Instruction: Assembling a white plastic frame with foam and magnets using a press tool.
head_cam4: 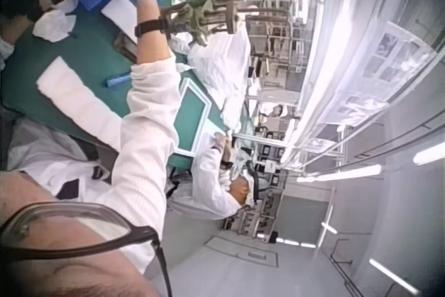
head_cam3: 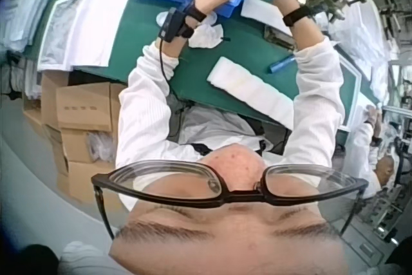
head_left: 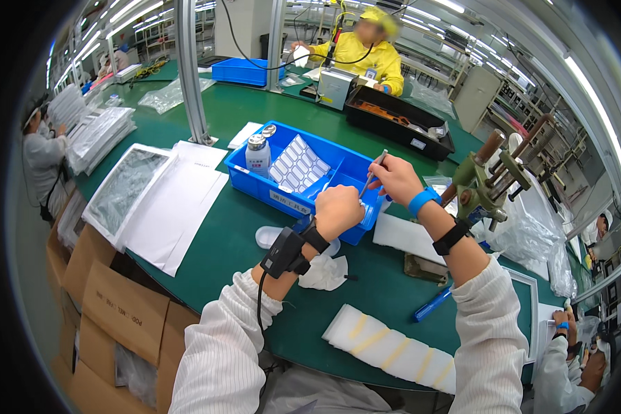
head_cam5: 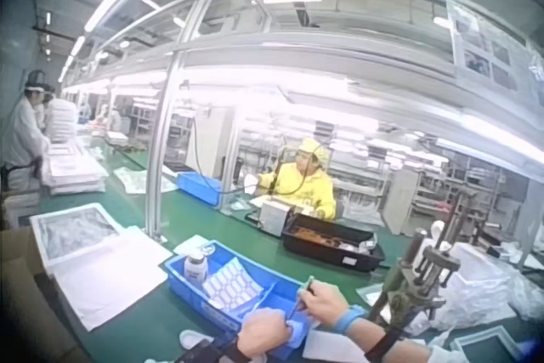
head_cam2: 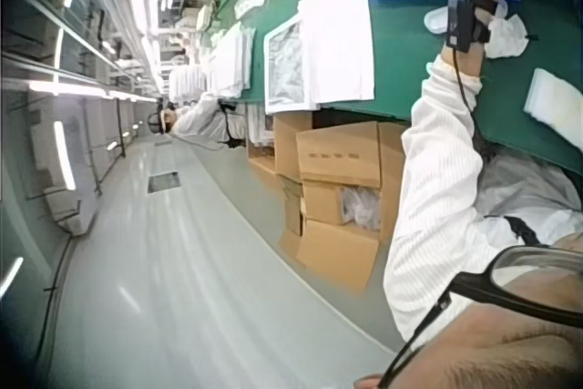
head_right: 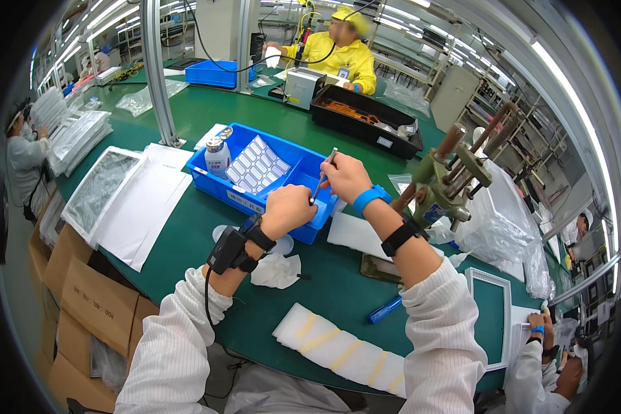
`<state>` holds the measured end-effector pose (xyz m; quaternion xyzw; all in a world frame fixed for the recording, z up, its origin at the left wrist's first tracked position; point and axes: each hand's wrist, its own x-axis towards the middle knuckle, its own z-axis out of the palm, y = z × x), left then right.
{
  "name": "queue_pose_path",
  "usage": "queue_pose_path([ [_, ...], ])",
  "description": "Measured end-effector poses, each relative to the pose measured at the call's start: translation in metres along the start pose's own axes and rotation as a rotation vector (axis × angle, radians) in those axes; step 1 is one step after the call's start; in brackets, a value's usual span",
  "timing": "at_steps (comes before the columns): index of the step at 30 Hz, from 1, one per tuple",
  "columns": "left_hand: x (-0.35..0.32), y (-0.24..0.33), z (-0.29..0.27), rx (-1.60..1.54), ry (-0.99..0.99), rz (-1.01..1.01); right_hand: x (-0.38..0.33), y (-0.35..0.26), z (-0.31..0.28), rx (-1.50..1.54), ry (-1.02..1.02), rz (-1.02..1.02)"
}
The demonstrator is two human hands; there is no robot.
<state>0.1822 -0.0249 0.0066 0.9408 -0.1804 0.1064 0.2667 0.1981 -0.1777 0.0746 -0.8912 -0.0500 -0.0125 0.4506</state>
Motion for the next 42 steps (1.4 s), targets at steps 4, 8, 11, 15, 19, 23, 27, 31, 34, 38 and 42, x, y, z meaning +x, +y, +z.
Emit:
queue_pose_path([
  [4,0.002,-0.004,0.0,-0.009,-0.043,-0.007,0.001,-0.003,0.004,0.029,0.019,-0.037],
  [8,0.004,-0.005,-0.001,0.014,-0.079,-0.034,0.002,-0.001,0.007,0.049,0.035,-0.054],
  [11,0.004,-0.003,-0.005,0.008,-0.111,-0.032,0.0,-0.003,0.007,0.037,0.051,-0.068],
  [15,0.004,-0.003,-0.007,0.009,-0.197,-0.025,-0.003,-0.004,0.009,-0.011,0.053,-0.098],
  [19,0.002,-0.008,-0.004,-0.029,-0.194,0.006,-0.006,-0.008,0.007,0.005,0.062,-0.098],
  [23,0.003,-0.012,0.002,0.003,-0.073,-0.015,-0.009,-0.019,0.001,0.018,0.089,-0.092],
  [27,0.006,-0.011,-0.004,0.032,-0.218,0.013,-0.014,-0.024,-0.004,0.026,0.118,-0.1],
  [31,0.007,-0.01,-0.004,0.034,-0.254,0.032,-0.017,-0.033,-0.008,0.078,0.186,-0.159],
  [34,0.003,-0.014,-0.004,-0.026,-0.16,0.018,-0.02,-0.048,-0.01,0.152,0.224,-0.209],
  [38,0.003,-0.016,-0.006,-0.11,-0.2,0.075,-0.028,-0.068,-0.013,0.107,0.246,-0.274],
  [42,0.004,-0.017,-0.001,-0.094,-0.169,0.075,-0.027,-0.069,-0.015,0.075,0.252,-0.294],
])
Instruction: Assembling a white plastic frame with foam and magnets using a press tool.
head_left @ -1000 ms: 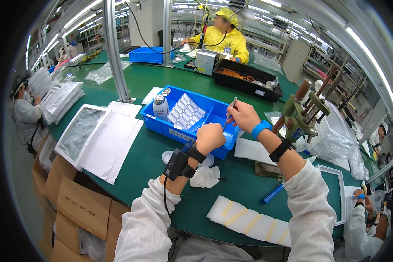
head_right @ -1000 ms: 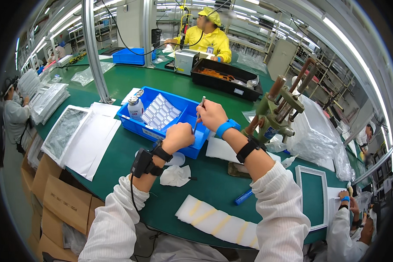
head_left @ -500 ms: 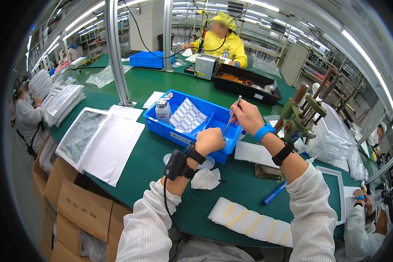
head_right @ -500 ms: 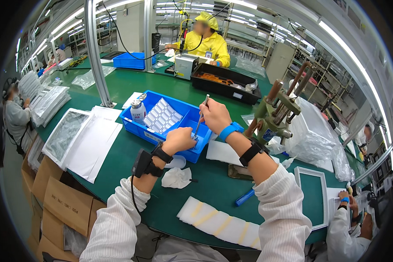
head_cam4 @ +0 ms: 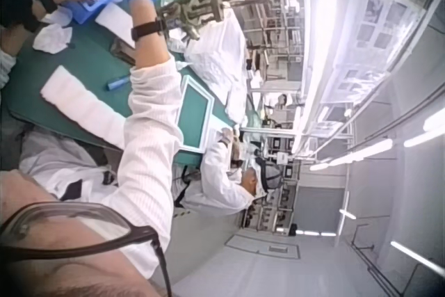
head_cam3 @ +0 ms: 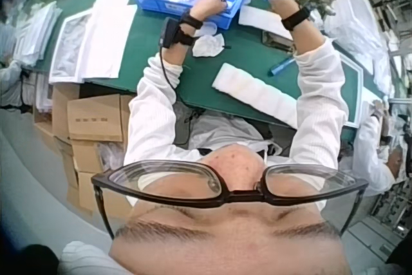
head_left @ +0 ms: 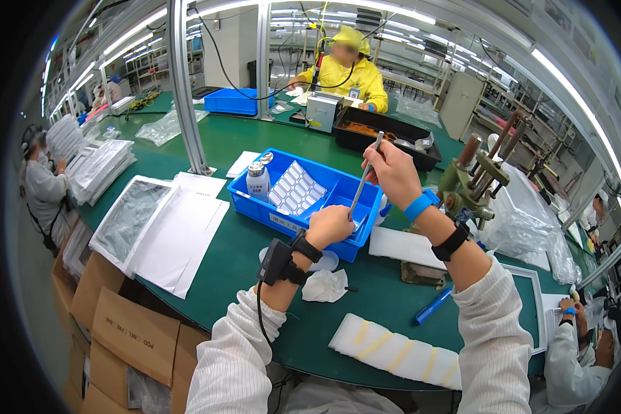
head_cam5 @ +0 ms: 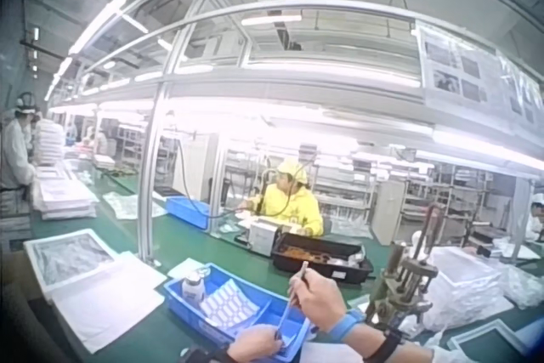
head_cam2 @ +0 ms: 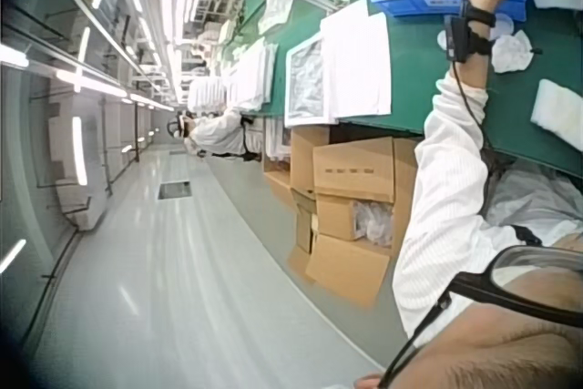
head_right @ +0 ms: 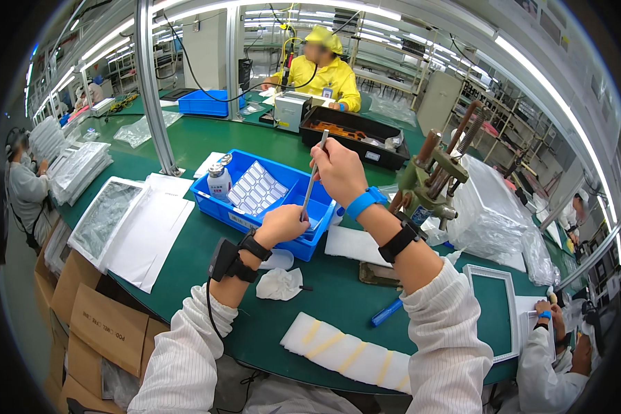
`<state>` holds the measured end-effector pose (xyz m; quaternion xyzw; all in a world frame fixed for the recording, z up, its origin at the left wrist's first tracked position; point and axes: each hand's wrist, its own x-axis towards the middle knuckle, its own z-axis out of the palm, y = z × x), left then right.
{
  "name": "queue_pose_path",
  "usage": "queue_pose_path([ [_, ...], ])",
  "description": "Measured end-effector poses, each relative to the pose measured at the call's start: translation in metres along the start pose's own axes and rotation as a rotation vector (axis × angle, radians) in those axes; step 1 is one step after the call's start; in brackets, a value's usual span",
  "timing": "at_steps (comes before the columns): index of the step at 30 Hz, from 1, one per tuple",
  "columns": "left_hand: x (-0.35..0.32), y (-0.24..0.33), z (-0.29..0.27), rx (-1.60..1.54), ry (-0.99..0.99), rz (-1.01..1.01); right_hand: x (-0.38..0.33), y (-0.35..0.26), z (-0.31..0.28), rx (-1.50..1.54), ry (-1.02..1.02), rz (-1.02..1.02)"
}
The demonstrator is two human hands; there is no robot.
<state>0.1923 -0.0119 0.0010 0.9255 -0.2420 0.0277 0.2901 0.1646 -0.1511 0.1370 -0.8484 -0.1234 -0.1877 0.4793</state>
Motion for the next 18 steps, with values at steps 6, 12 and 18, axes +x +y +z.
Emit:
queue_pose_path([
  [6,0.002,-0.005,-0.006,-0.091,0.0,0.043,0.001,0.001,-0.016,-0.004,0.04,0.007],
  [12,-0.003,-0.002,-0.01,-0.144,-0.032,0.084,-0.001,0.004,-0.027,0.053,0.095,0.022],
  [18,-0.001,-0.003,-0.006,-0.015,-0.041,0.049,-0.002,0.006,-0.029,0.049,0.074,0.046],
])
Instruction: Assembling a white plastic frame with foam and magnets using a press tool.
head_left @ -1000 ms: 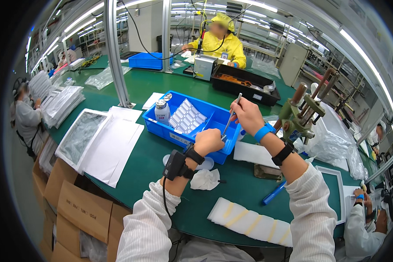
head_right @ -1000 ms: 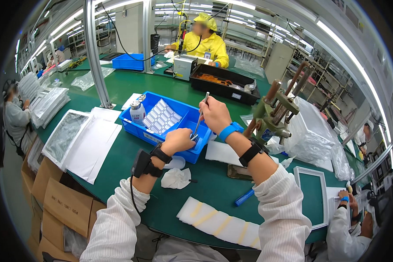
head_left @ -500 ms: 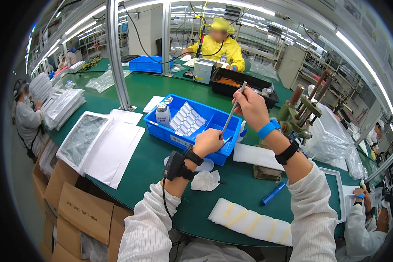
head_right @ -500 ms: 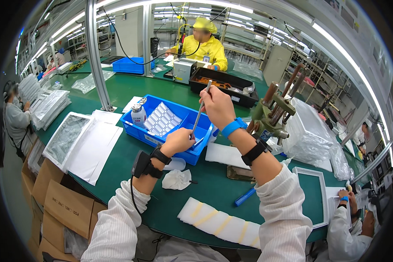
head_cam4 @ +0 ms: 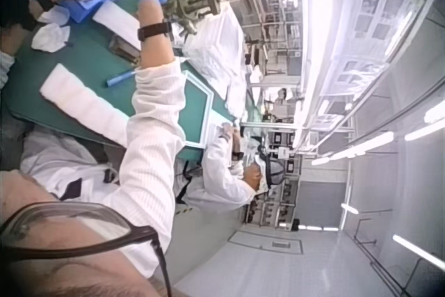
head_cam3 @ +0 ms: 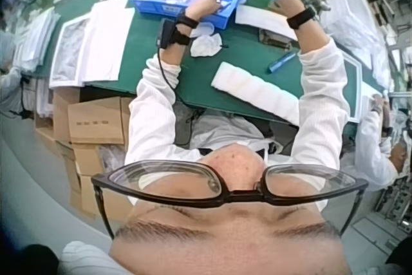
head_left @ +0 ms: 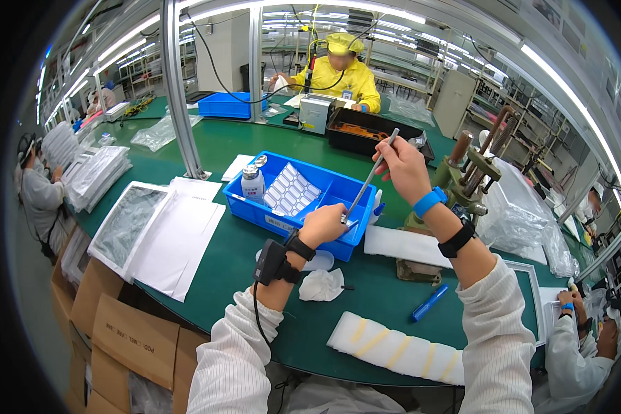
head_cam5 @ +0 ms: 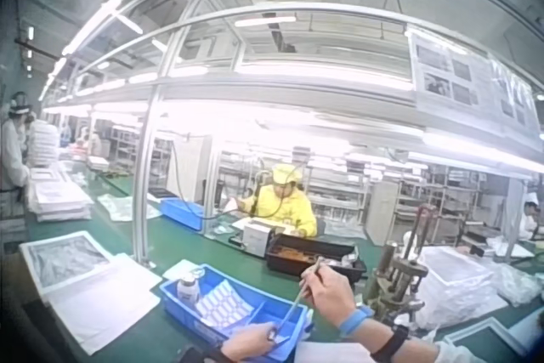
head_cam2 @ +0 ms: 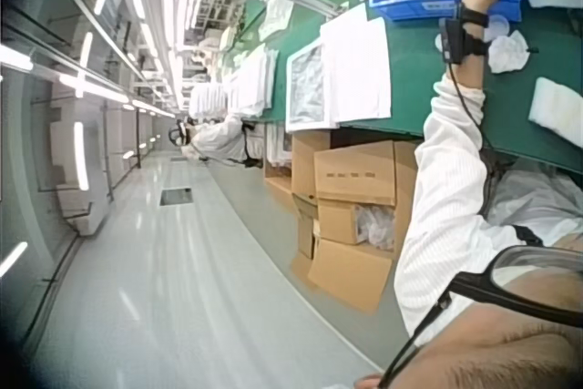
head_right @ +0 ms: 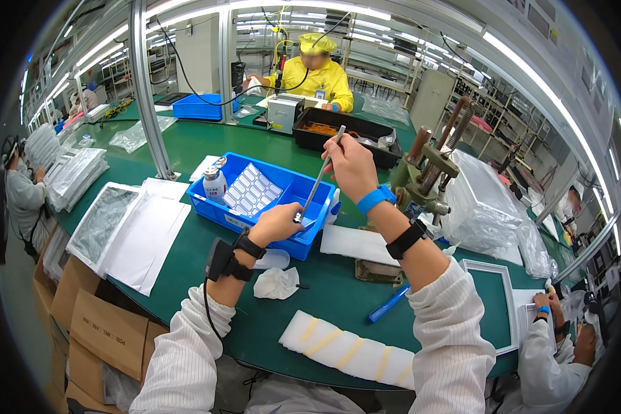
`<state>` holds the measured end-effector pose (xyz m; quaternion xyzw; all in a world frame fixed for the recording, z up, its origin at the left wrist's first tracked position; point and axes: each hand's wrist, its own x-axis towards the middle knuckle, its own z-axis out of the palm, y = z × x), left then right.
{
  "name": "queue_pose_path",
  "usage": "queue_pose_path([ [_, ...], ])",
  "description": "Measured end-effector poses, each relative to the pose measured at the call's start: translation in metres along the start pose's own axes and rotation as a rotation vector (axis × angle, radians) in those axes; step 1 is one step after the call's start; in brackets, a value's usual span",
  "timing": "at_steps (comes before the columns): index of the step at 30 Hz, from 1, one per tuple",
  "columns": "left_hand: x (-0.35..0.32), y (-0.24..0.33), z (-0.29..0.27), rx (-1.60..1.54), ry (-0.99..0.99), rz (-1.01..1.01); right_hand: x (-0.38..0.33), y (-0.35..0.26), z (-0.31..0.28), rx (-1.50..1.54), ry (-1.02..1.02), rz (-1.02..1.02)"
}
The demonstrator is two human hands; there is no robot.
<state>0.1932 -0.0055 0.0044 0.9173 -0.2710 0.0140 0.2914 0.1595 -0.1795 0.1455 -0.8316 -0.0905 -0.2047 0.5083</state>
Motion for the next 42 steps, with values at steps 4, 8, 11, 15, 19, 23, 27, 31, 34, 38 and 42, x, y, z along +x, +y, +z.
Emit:
queue_pose_path([
  [4,0.002,0.002,-0.003,0.028,-0.049,0.014,0.0,0.005,0.0,0.068,0.053,-0.021],
  [8,0.0,-0.001,-0.002,-0.094,0.053,0.122,0.003,0.005,-0.001,0.146,0.164,-0.059],
  [11,-0.001,0.002,0.002,-0.145,0.125,0.161,0.007,0.011,-0.002,0.245,0.179,-0.042],
  [15,-0.001,0.003,0.004,-0.139,0.173,0.139,0.0,0.022,0.017,0.308,0.077,0.09],
  [19,-0.002,0.007,0.007,-0.11,0.252,0.154,-0.018,0.041,0.034,0.327,-0.027,0.198],
  [23,0.002,0.004,0.004,-0.14,0.234,0.077,-0.031,0.048,0.032,0.398,-0.005,0.15],
  [27,0.002,-0.001,0.004,-0.224,0.175,0.031,-0.062,0.047,0.036,0.422,0.043,0.03],
  [31,0.002,0.004,0.004,-0.254,0.129,0.039,-0.098,0.053,0.04,0.407,0.098,-0.114],
  [34,0.001,0.001,0.009,-0.222,0.151,0.045,-0.116,0.058,0.039,0.382,0.092,-0.221],
  [38,0.006,-0.007,0.004,-0.241,0.168,-0.018,-0.135,0.029,0.006,0.286,0.096,-0.545],
  [42,0.002,-0.005,0.003,-0.194,0.131,0.066,-0.155,0.011,-0.023,0.214,0.041,-0.502],
])
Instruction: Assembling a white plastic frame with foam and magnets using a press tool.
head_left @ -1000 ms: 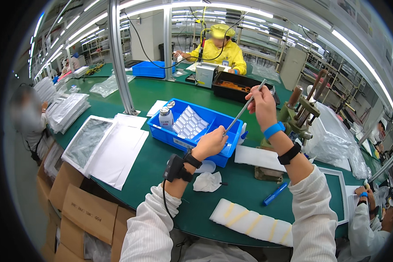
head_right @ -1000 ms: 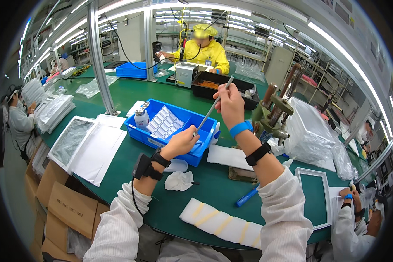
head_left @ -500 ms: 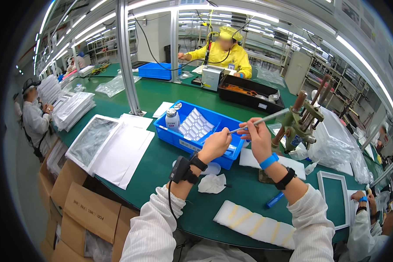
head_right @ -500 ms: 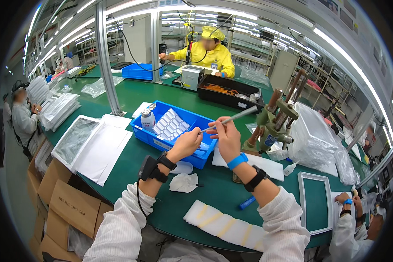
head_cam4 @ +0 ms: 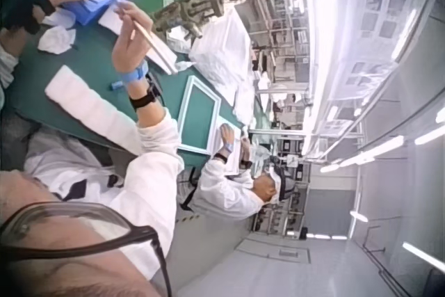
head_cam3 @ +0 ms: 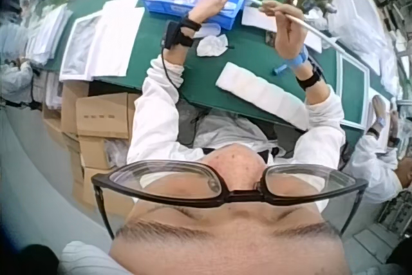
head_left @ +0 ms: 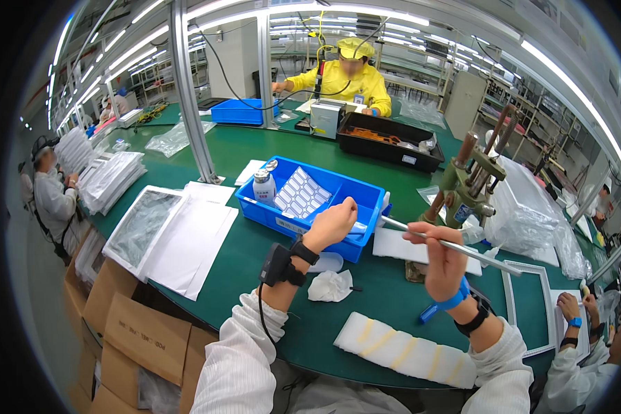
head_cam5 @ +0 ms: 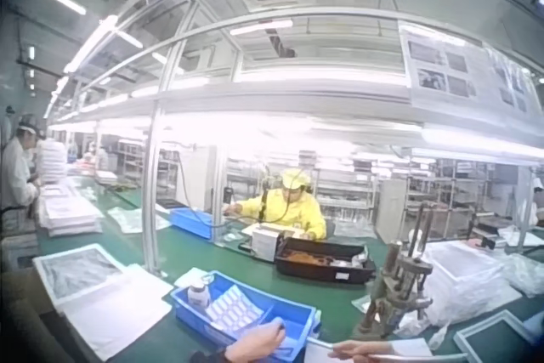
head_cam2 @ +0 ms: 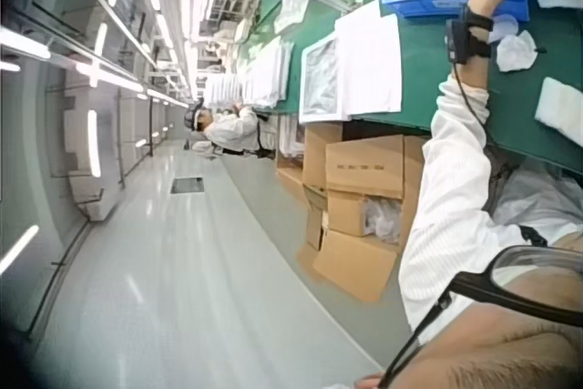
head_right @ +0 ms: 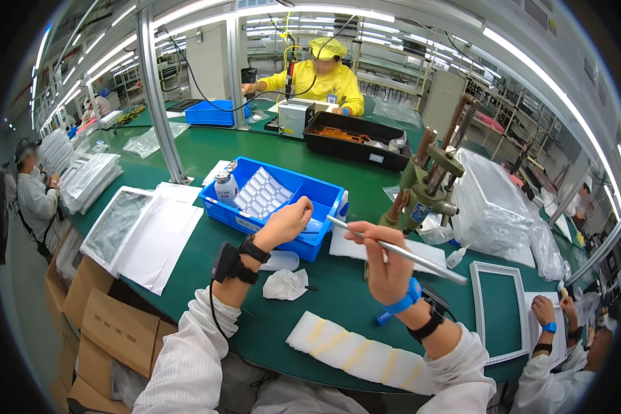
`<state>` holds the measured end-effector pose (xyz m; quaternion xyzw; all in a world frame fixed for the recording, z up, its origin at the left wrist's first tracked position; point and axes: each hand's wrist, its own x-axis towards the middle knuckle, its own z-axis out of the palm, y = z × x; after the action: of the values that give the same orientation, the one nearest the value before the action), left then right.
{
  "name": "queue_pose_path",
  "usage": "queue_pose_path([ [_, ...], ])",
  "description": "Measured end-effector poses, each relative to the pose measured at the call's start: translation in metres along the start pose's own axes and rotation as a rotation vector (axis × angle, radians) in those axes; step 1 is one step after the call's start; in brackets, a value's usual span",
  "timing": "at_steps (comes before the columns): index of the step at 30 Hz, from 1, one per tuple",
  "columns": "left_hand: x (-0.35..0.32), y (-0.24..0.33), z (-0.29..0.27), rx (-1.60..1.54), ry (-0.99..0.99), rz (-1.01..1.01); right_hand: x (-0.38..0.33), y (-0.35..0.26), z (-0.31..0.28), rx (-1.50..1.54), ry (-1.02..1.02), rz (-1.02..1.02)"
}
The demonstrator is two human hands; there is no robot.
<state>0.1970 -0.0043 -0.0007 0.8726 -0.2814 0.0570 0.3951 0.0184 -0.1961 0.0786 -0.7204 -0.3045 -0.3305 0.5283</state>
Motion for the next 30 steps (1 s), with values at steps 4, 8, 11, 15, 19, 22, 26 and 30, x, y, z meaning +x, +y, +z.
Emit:
queue_pose_path([
  [4,0.004,0.001,-0.005,0.182,-0.131,0.019,-0.028,-0.023,-0.044,-0.089,0.105,0.045],
  [8,0.028,-0.012,-0.004,0.382,-0.547,-0.047,-0.06,-0.039,-0.084,-0.165,0.24,0.023],
  [11,0.044,0.006,-0.002,0.579,-0.769,-0.095,-0.085,-0.046,-0.108,-0.219,0.447,0.036],
  [15,0.049,0.004,0.016,0.599,-0.683,-0.112,-0.115,-0.043,-0.14,-0.266,0.611,0.042],
  [19,0.05,-0.005,0.019,0.696,-0.75,0.089,-0.126,-0.019,-0.154,-0.252,0.662,0.112],
  [22,0.052,0.003,0.026,0.692,-0.701,0.013,-0.137,-0.007,-0.164,-0.243,0.702,0.185],
  [26,0.052,-0.011,0.022,0.665,-0.531,-0.079,-0.144,-0.005,-0.159,-0.145,0.723,0.283],
  [30,0.057,-0.006,0.021,0.499,-0.641,0.01,-0.14,-0.011,-0.15,-0.186,0.684,0.298],
])
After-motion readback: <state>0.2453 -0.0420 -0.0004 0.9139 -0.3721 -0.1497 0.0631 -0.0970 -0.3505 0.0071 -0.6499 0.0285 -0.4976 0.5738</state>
